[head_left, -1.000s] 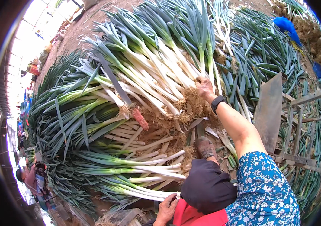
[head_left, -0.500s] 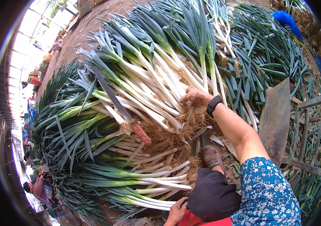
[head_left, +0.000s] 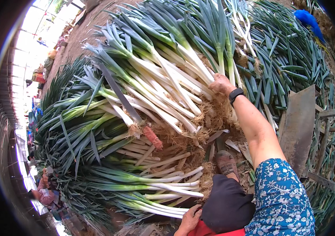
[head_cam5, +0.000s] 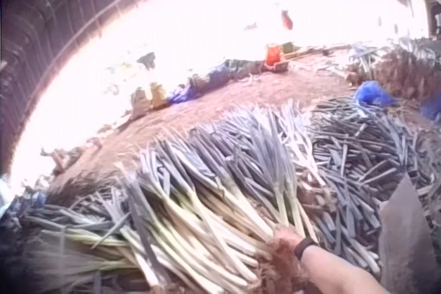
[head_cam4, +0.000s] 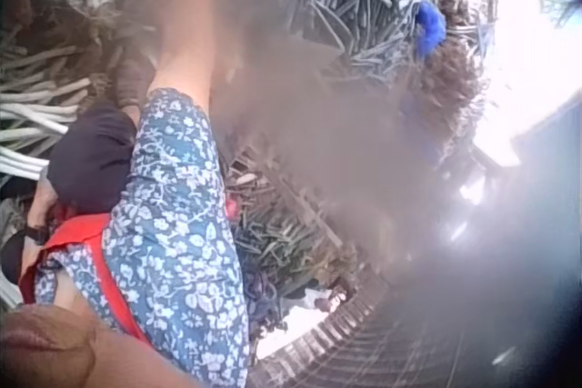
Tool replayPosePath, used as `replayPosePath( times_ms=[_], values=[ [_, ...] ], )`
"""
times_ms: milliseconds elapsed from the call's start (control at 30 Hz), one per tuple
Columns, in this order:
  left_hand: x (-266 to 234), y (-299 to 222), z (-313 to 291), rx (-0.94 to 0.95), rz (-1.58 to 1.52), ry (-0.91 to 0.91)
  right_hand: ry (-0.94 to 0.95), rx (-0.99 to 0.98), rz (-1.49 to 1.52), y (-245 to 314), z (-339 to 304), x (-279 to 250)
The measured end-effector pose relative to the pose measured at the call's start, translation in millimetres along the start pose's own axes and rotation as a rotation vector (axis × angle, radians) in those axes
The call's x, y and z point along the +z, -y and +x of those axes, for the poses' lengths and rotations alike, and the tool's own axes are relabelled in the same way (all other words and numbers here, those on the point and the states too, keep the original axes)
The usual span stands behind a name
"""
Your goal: Cleaning and trimming leeks by stripping outer leaves and trimming roots with a knife.
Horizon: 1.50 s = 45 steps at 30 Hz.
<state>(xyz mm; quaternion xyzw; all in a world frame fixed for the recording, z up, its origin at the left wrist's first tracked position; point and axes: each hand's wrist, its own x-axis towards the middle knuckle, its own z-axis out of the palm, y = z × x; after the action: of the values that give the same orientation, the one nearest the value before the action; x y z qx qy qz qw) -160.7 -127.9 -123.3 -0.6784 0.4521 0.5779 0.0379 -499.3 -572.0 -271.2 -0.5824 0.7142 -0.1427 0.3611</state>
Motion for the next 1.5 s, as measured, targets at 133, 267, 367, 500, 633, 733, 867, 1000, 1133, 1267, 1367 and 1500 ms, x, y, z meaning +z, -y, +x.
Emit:
replayPosePath(
  times_ms=[133, 267, 367, 500, 633, 733, 867, 1000, 1133, 1267, 1367, 1500],
  values=[
    [1, 9, -5, -0.044, 0.009, -0.007, 0.302, -0.114, 0.278, 24, -10, -24],
    [1, 7, -13, -0.006, 0.033, -0.01, -0.07, -0.852, 0.335, 26, -34, -27],
    [3, 4, -21, 0.027, 0.026, -0.036, -0.043, -0.652, 0.344, 43, -59, -21],
    [9, 6, -36, 0.065, 0.006, -0.072, 0.396, -0.655, 1.18, 76, -83, -10],
    [22, 21, -63, -0.02, -0.097, -0.125, 0.476, -0.318, 1.175, 185, -200, 2],
    [25, 40, -80, 0.015, -0.119, -0.205, 0.819, -0.112, 1.52, 215, -322, 10],
    [27, 53, -110, 0.16, -0.224, -0.406, 0.756, 0.159, 1.437, 223, -309, 23],
    [18, 78, -162, 0.209, -0.324, -0.494, 0.938, 0.079, 1.864, 273, -391, 3],
    [13, 93, -194, 0.391, -0.57, -0.553, 1.067, -0.021, 1.764, 296, -528, -3],
    [13, 96, -247, 0.49, -0.706, -0.671, 1.188, -0.18, 1.543, 321, -640, 0],
    [36, 131, -296, 0.6, -0.994, -0.725, 1.388, -0.198, 1.278, 341, -711, 13],
    [37, 175, -385, 0.802, -1.297, -0.903, 1.608, -0.36, 0.855, 362, -765, 36]
  ],
)
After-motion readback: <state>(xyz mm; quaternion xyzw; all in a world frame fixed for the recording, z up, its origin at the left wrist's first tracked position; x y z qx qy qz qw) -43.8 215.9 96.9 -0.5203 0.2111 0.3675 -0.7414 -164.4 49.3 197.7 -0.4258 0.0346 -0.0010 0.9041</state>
